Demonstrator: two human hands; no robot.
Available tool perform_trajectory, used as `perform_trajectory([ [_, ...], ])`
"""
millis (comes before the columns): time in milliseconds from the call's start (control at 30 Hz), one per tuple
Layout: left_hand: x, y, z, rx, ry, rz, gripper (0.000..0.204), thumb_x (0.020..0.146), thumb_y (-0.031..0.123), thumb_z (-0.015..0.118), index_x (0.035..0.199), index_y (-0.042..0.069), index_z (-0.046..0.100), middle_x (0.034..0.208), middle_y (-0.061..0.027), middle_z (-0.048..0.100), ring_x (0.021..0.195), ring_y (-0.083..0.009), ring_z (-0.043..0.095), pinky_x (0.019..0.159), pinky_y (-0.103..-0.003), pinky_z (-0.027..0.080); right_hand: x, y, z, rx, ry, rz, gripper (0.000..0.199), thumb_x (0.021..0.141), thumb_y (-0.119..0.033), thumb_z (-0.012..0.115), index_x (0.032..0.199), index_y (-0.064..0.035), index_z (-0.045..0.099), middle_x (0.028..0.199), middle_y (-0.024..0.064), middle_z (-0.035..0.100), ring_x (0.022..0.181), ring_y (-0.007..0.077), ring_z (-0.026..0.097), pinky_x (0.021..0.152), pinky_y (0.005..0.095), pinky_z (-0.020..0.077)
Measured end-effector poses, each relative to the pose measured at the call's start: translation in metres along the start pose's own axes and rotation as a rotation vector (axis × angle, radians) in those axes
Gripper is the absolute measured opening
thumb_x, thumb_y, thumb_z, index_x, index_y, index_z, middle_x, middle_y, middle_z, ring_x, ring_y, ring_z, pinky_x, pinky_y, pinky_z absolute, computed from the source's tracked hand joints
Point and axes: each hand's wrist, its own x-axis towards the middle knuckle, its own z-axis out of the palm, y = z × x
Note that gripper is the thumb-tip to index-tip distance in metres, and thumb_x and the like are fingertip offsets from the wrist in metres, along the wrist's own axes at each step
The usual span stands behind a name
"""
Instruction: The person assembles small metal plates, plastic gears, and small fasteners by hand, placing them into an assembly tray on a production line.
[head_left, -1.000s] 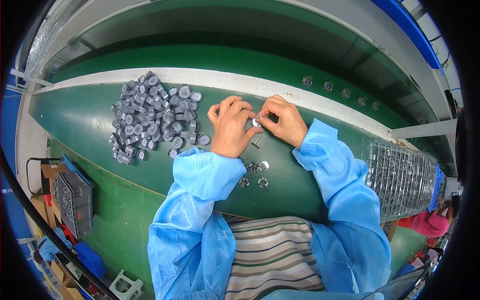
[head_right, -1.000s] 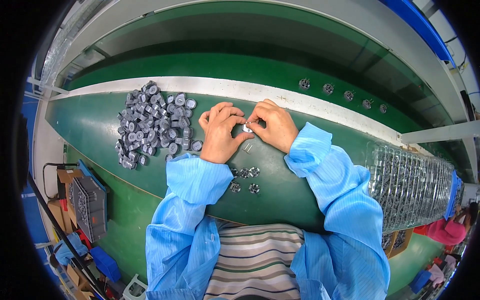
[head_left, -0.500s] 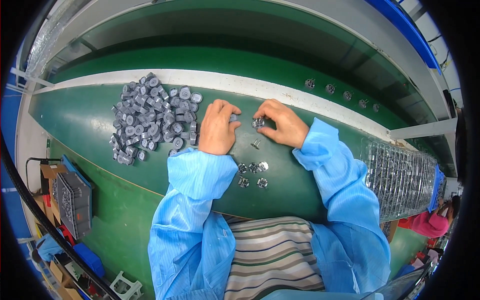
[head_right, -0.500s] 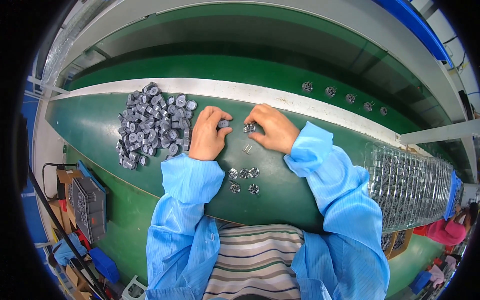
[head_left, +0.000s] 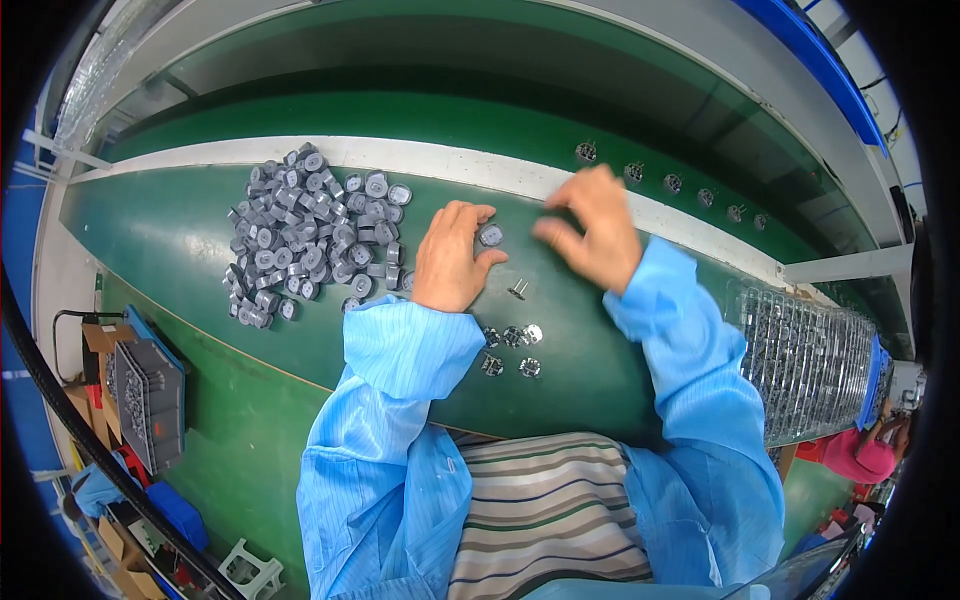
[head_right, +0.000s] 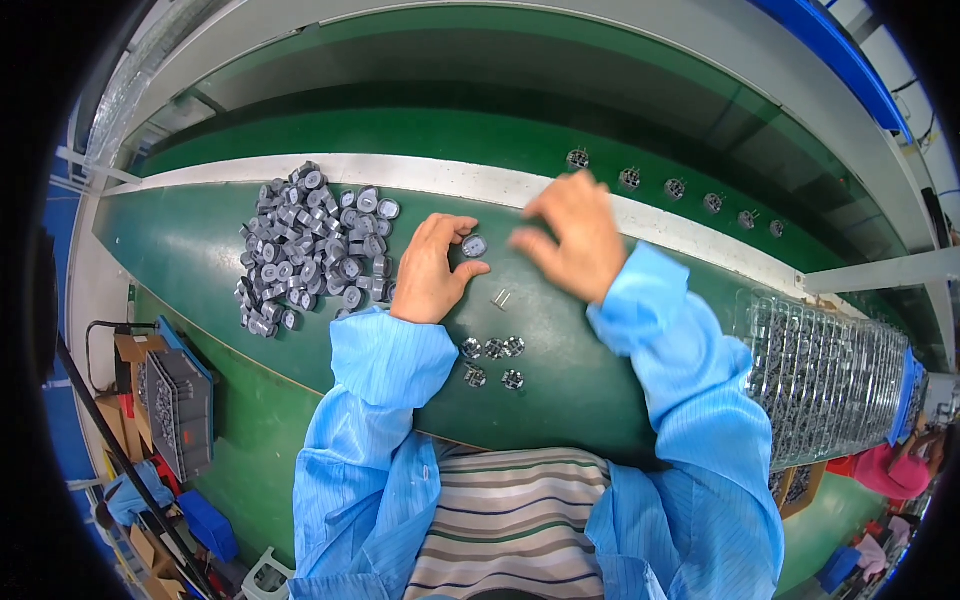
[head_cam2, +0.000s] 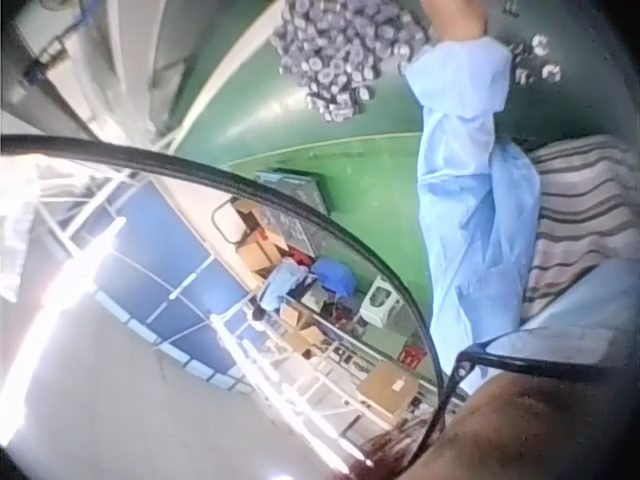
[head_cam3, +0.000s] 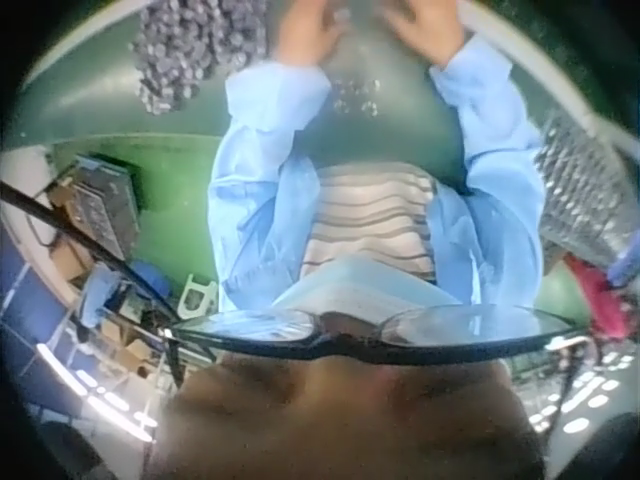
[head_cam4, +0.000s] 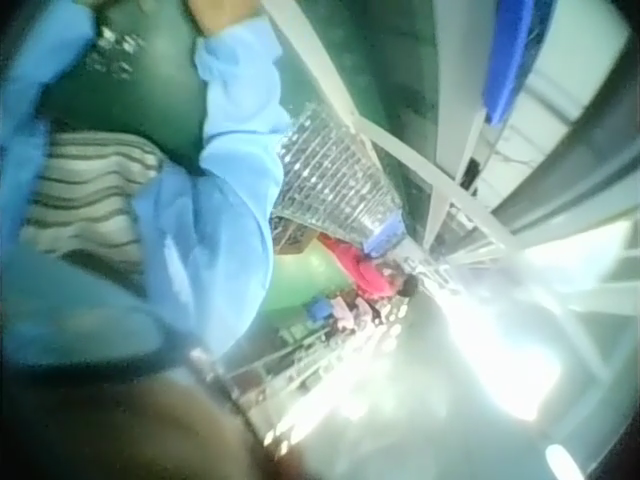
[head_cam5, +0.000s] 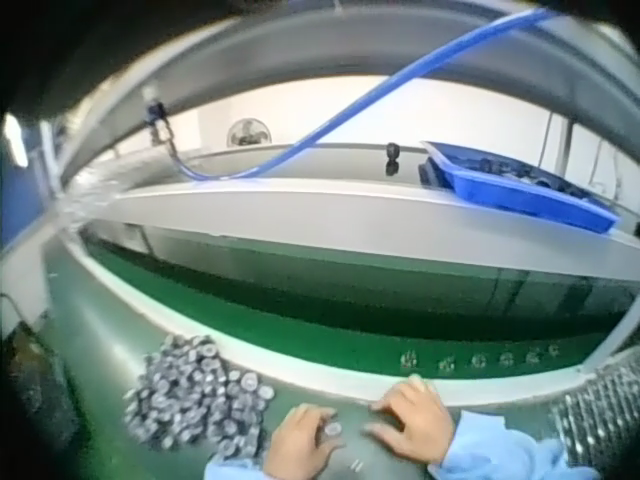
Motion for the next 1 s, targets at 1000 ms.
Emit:
perform_trajectory([
  [1000, -0.002, -0.004, 0.004, 0.032, -0.081, -0.069, 0.035, 0.072, 0.008, 0.086, 0.104, 0.003, 0.072, 0.105, -0.0102, 0.064, 0.105, -0.0328, 0.062, 0.087, -0.044, 0.048, 0.013, -0.002, 0.047, 0.34, -0.171, 0.091, 0.012, 0.078, -0.013, 0.084, 0.085, -0.0094, 0.074, 0.094, 0.0002, 0.066, 0.103, 0.0215, 0.057, 0.094, 0.0385, 0.0401],
])
